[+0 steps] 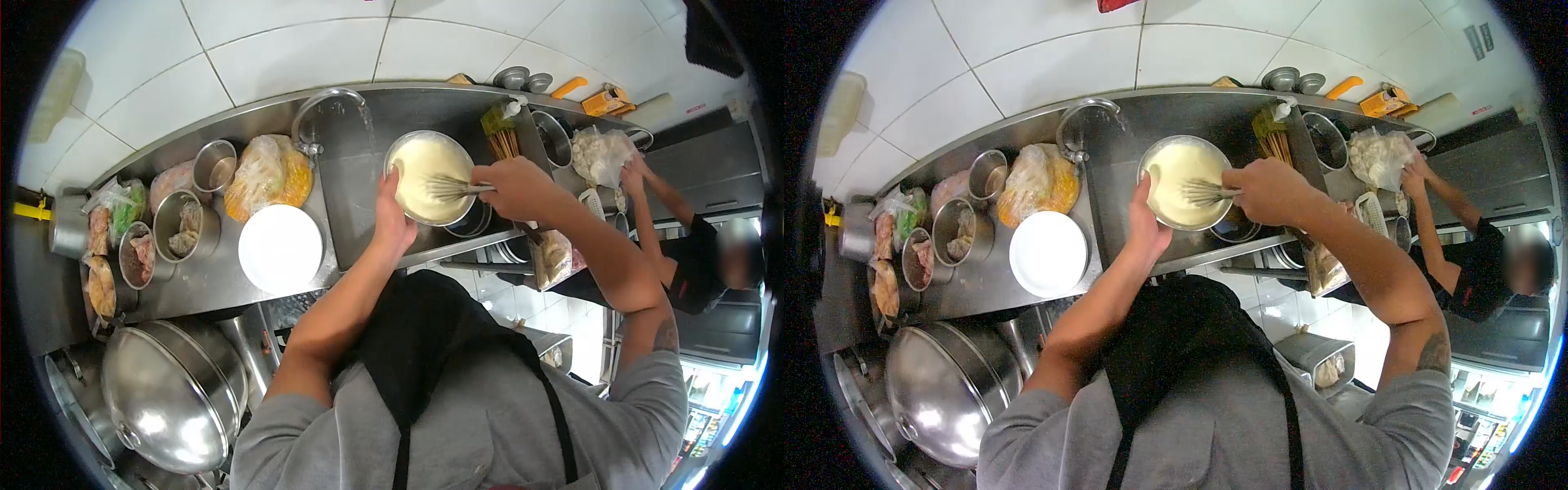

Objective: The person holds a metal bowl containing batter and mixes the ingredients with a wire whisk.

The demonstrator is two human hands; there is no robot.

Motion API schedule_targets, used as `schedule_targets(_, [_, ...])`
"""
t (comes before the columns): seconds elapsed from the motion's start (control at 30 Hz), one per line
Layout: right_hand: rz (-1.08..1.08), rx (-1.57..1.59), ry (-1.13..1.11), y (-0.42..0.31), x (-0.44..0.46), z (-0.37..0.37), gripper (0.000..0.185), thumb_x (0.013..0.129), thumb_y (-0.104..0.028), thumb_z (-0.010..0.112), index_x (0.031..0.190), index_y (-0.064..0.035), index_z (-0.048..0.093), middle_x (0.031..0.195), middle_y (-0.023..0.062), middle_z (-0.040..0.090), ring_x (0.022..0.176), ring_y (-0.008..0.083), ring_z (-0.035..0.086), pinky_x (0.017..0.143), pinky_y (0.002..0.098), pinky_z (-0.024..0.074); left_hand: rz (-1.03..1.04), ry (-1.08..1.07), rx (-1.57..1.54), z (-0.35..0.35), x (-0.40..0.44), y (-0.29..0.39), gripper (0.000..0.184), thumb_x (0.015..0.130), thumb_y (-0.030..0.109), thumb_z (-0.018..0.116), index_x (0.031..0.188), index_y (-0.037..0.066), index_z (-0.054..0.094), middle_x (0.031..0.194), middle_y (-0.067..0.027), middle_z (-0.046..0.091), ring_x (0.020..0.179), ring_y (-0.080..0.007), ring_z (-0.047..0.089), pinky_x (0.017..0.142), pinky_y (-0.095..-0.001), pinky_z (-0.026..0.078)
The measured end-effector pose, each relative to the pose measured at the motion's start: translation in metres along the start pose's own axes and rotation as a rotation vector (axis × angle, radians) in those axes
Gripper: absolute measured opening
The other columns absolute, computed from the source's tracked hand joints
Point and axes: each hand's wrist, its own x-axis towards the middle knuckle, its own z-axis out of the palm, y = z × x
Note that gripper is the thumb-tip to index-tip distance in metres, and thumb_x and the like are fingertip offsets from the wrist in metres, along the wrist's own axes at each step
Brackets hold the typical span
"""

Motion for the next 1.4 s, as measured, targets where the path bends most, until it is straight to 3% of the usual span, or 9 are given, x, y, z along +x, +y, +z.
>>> schedule_targets(0.17, [0.071,0.088,-0.126,-0.010,-0.005,-0.012,0.022,0.089,-0.024,0.063,0.105,-0.0095,0.069,0.083,0.0215,0.070,0.083,0.0418,0.068,0.076,0.0531,0.0542,0.005,-0.033,0.061,-0.003,0.003,-0.002,0.050,0.105,0.039,0.046,0.144,0.006,0.043,0.140,-0.0124,0.056,0.130,-0.0274,0.054,0.110,-0.0442,0.043])
schedule_targets(0.27, [0.189,0.041,0.051,-0.004,0.000,-0.008,0.022,0.089,-0.026,0.063,0.103,-0.0101,0.071,0.083,0.0227,0.070,0.083,0.0424,0.069,0.077,0.0518,0.0552,-0.016,-0.031,0.044,0.001,-0.003,-0.005,0.045,0.105,0.034,0.049,0.141,0.009,0.043,0.136,-0.0113,0.057,0.127,-0.0260,0.056,0.107,-0.0428,0.045])
schedule_targets(0.67, [0.219,0.200,-0.095,-0.001,-0.004,-0.013,0.027,0.090,-0.031,0.064,0.102,-0.0093,0.075,0.085,0.0198,0.071,0.084,0.0404,0.069,0.080,0.0479,0.0557,-0.069,0.006,0.068,-0.013,0.003,0.003,0.044,0.104,0.034,0.051,0.142,0.012,0.041,0.137,-0.0099,0.055,0.127,-0.0262,0.055,0.107,-0.0451,0.044])
schedule_targets(0.7, [0.226,0.152,0.042,0.004,0.000,-0.002,0.030,0.091,-0.033,0.064,0.103,-0.0083,0.075,0.091,0.0199,0.072,0.089,0.0382,0.070,0.084,0.0469,0.0550,-0.063,0.010,0.090,-0.011,0.002,0.000,0.044,0.104,0.034,0.051,0.142,0.012,0.041,0.137,-0.0099,0.055,0.128,-0.0260,0.055,0.107,-0.0450,0.044])
schedule_targets(0.83, [0.080,0.314,-0.029,0.004,-0.006,0.015,0.029,0.091,-0.031,0.065,0.106,-0.0083,0.074,0.090,0.0185,0.073,0.085,0.0381,0.071,0.080,0.0467,0.0559,-0.101,0.105,0.075,-0.008,0.002,0.006,0.044,0.104,0.034,0.050,0.142,0.013,0.041,0.138,-0.0099,0.054,0.129,-0.0254,0.054,0.107,-0.0445,0.044])
schedule_targets(0.93, [0.279,0.228,0.058,0.009,-0.001,-0.004,0.028,0.090,-0.029,0.066,0.108,-0.0090,0.074,0.091,0.0195,0.073,0.087,0.0388,0.070,0.082,0.0471,0.0555,-0.070,-0.011,0.110,-0.010,0.001,0.002,0.045,0.104,0.034,0.050,0.143,0.014,0.041,0.139,-0.0097,0.054,0.130,-0.0252,0.053,0.108,-0.0441,0.043])
schedule_targets(1.1, [0.178,0.220,-0.113,0.008,-0.007,-0.022,0.029,0.090,-0.029,0.066,0.109,-0.0083,0.073,0.095,0.0198,0.072,0.092,0.0382,0.069,0.084,0.0477,0.0541,-0.078,-0.035,0.077,-0.011,0.007,0.005,0.046,0.105,0.035,0.049,0.143,0.011,0.040,0.139,-0.0106,0.054,0.128,-0.0260,0.054,0.107,-0.0443,0.045])
schedule_targets(1.2, [0.268,0.241,0.072,-0.001,-0.002,0.012,0.029,0.089,-0.030,0.067,0.108,-0.0091,0.075,0.097,0.0205,0.072,0.095,0.0362,0.069,0.086,0.0468,0.0536,-0.078,-0.018,0.092,-0.002,0.004,0.003,0.046,0.105,0.035,0.048,0.143,0.011,0.040,0.140,-0.0111,0.053,0.128,-0.0270,0.054,0.107,-0.0446,0.045])
schedule_targets(1.4, [0.177,0.259,0.041,0.012,-0.003,0.004,0.030,0.091,-0.031,0.067,0.106,-0.0074,0.075,0.092,0.0199,0.073,0.088,0.0365,0.071,0.083,0.0447,0.0551,-0.047,-0.038,0.088,0.000,0.003,0.004,0.046,0.105,0.034,0.048,0.144,0.010,0.040,0.139,-0.0120,0.054,0.128,-0.0282,0.055,0.107,-0.0451,0.046])
